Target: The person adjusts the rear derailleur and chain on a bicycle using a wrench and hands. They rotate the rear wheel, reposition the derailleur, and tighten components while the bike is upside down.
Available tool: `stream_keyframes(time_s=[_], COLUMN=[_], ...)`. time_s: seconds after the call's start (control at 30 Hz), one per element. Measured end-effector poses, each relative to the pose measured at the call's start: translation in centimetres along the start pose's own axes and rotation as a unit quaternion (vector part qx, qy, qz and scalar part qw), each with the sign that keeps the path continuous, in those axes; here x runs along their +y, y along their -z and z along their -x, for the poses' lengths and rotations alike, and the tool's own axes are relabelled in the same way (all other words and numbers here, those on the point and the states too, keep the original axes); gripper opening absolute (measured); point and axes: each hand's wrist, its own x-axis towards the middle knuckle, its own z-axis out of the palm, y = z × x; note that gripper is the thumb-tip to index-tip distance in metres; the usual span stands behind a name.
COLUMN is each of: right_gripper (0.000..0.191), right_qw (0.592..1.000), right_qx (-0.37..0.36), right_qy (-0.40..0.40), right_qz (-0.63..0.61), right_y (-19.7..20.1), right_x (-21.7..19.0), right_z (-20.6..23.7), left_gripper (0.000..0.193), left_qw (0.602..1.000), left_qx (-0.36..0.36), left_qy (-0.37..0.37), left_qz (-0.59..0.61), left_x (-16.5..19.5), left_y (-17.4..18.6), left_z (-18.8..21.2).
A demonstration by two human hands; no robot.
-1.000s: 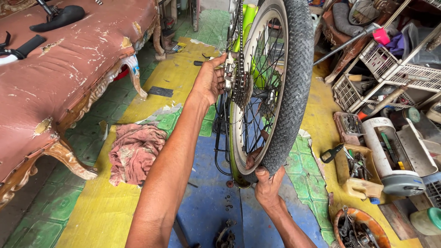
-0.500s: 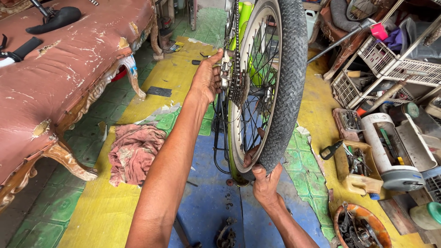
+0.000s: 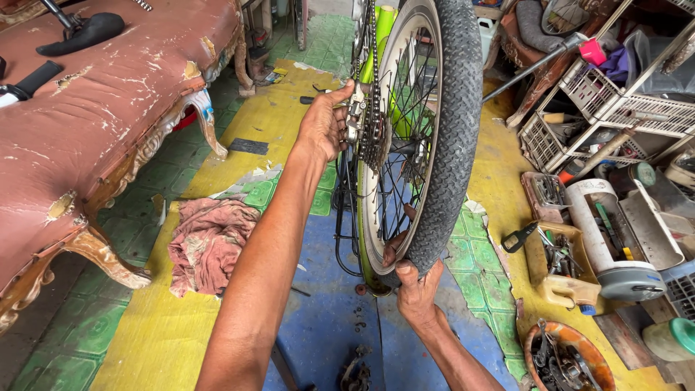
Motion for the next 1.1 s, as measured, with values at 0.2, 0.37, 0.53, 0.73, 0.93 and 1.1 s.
stream_keyframes(time_s=[0.2,0.37,0.53,0.73,0.93,1.1], right_gripper=[0.108,0.110,0.108,0.106,0.105,0.108], right_qw=[1.000,1.000,0.999,1.000,1.000,1.000], right_qx=[0.013,-0.010,0.000,-0.003,-0.003,0.001], right_qy=[-0.019,-0.017,-0.030,-0.028,-0.024,-0.023], right_qz=[-0.005,-0.002,-0.015,-0.014,-0.016,-0.015], right_y=[-0.4,-0.3,-0.3,-0.2,-0.3,-0.3], right_x=[-0.5,-1.1,-1.2,-1.2,-1.0,-1.2], right_z=[-0.1,-0.4,-0.3,-0.2,-0.2,-0.2], left_gripper=[0.039,0.043,0.051,0.047,0.052,0.103], left_qw=[0.999,0.994,0.964,0.979,0.936,0.829], left_qx=[-0.008,0.053,0.200,0.155,0.067,-0.032], left_qy=[0.002,-0.043,-0.123,-0.083,-0.279,-0.276], left_qz=[-0.049,-0.080,-0.125,-0.102,-0.201,-0.486], left_x=[0.0,-0.4,-1.4,-0.1,-0.4,-0.2], left_y=[0.3,0.5,-1.0,-0.4,0.7,2.2], left_z=[-0.2,0.0,0.8,2.1,4.2,6.7])
